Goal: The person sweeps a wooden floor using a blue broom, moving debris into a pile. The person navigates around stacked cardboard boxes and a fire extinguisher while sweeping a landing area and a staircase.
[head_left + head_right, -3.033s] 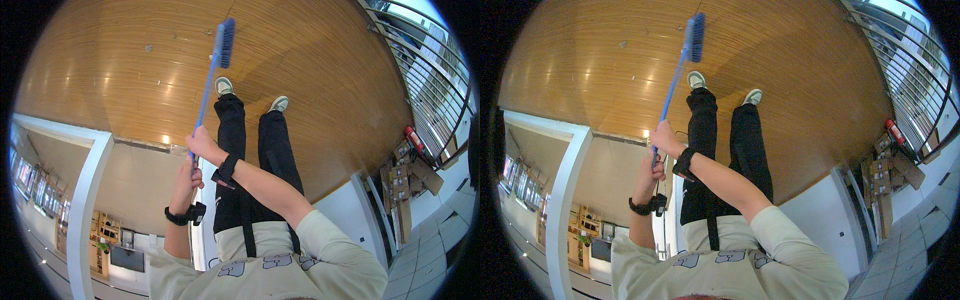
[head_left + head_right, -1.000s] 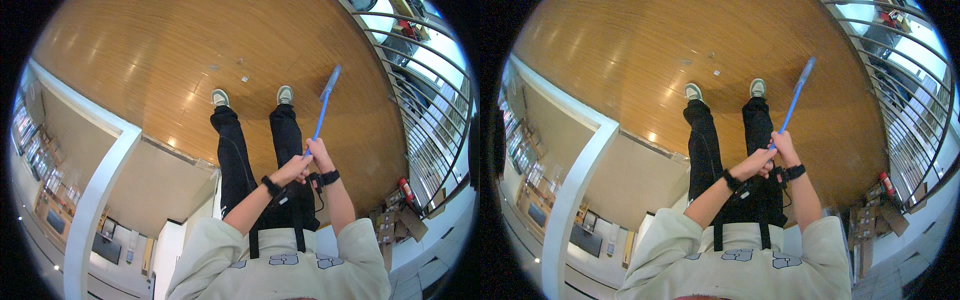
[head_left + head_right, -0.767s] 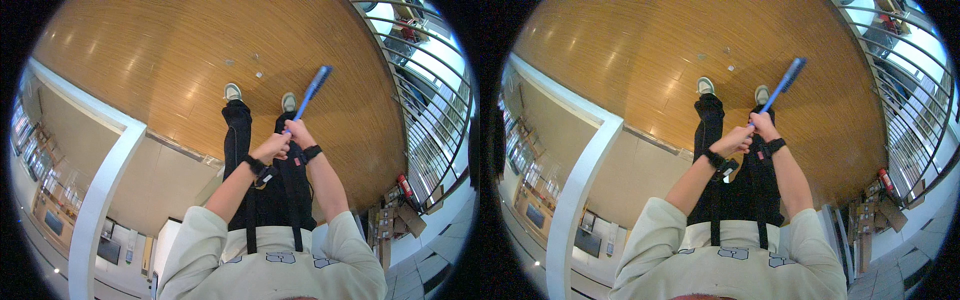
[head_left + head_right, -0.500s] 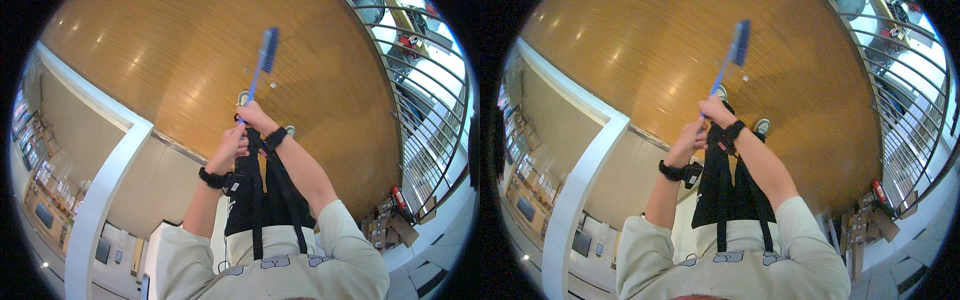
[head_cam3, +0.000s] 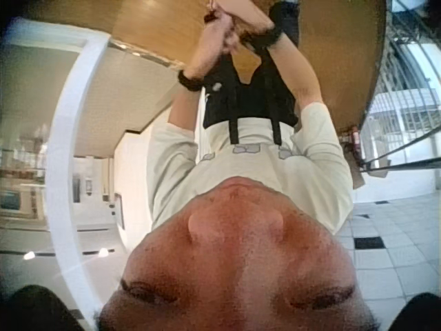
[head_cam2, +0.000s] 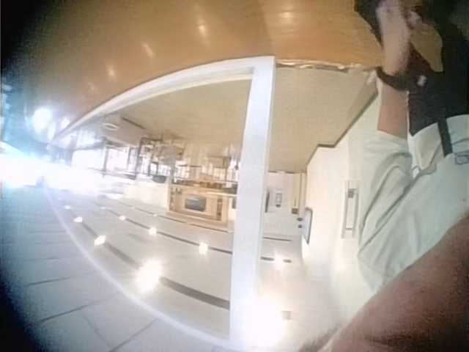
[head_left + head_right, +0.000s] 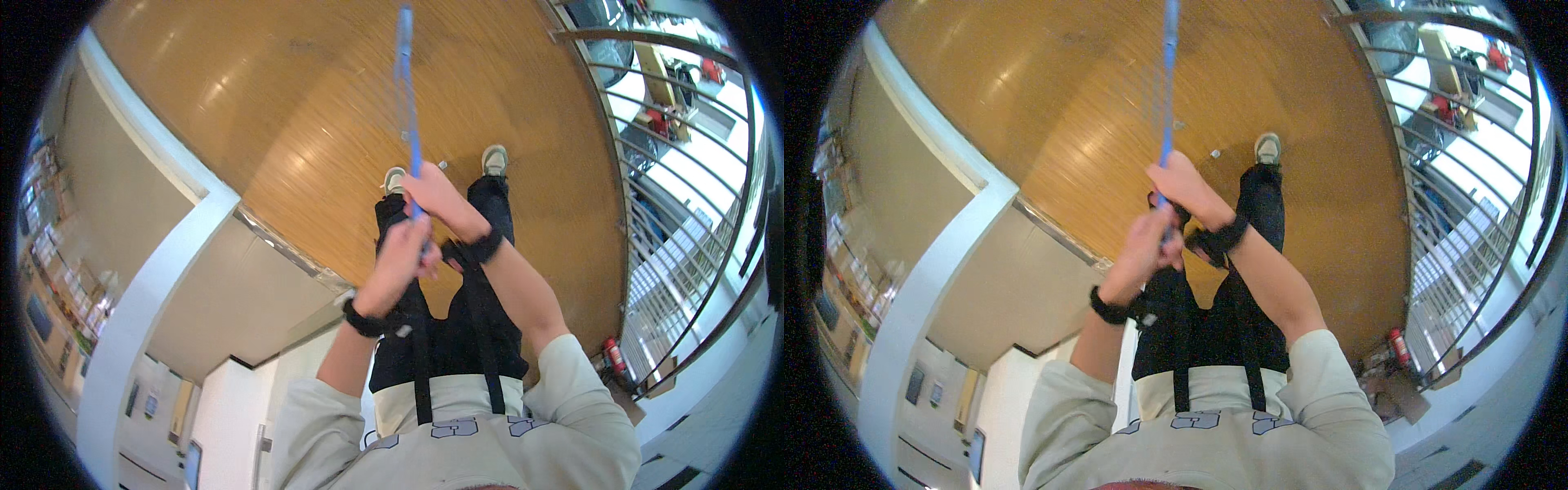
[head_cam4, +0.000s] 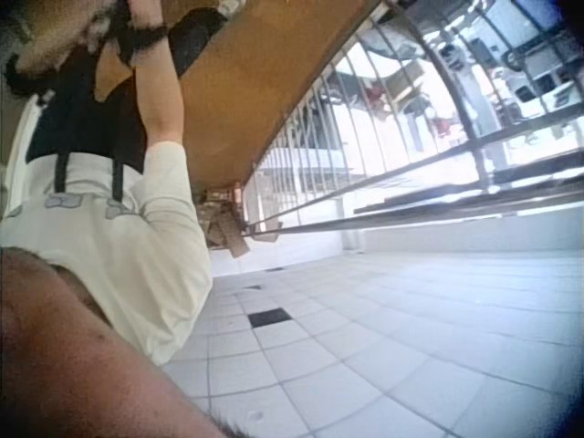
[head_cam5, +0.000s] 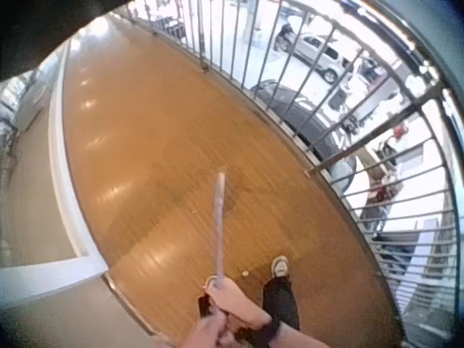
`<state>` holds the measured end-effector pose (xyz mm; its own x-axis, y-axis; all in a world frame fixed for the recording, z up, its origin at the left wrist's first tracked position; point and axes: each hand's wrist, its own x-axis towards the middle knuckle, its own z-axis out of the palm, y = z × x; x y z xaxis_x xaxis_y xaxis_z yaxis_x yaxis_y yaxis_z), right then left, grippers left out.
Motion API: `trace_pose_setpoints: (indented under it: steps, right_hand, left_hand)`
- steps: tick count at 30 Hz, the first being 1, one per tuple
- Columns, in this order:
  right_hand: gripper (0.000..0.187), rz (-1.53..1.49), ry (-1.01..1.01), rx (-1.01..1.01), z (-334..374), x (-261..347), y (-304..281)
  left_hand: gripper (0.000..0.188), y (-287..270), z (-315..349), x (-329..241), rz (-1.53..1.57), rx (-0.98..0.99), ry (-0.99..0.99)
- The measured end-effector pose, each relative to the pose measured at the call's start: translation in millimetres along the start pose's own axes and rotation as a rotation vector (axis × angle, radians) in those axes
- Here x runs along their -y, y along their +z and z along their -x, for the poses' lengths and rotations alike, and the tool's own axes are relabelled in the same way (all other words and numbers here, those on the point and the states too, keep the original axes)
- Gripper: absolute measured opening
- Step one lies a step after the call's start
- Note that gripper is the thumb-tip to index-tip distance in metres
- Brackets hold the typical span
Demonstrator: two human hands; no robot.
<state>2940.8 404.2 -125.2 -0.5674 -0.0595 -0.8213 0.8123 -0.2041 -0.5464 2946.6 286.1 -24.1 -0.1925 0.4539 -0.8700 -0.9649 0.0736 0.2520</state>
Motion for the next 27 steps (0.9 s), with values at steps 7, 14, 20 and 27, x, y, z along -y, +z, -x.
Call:
trace_pose_setpoints:
  steps: [7, 14, 20, 27]
  right_hand:
    - [0.013, 0.052, 0.228, 0.024, 109, 15, -93]
    - [0.018, 0.788, 0.201, 0.242, 126, 46, -155]
    - [0.02, 1.143, 0.136, 0.625, 122, 23, -171]
    - [0.025, 1.076, 0.735, 0.997, 87, -44, -141]
  left_hand:
    - [0.028, 117, 11, 58, 0.126, 0.151, -0.068]
    - [0.023, 203, -8, 83, 0.286, 0.067, 0.096]
    - [0.034, 251, -21, 120, 0.516, -0.087, 0.115]
    - [0.047, 255, -37, 171, 0.922, -0.435, 0.238]
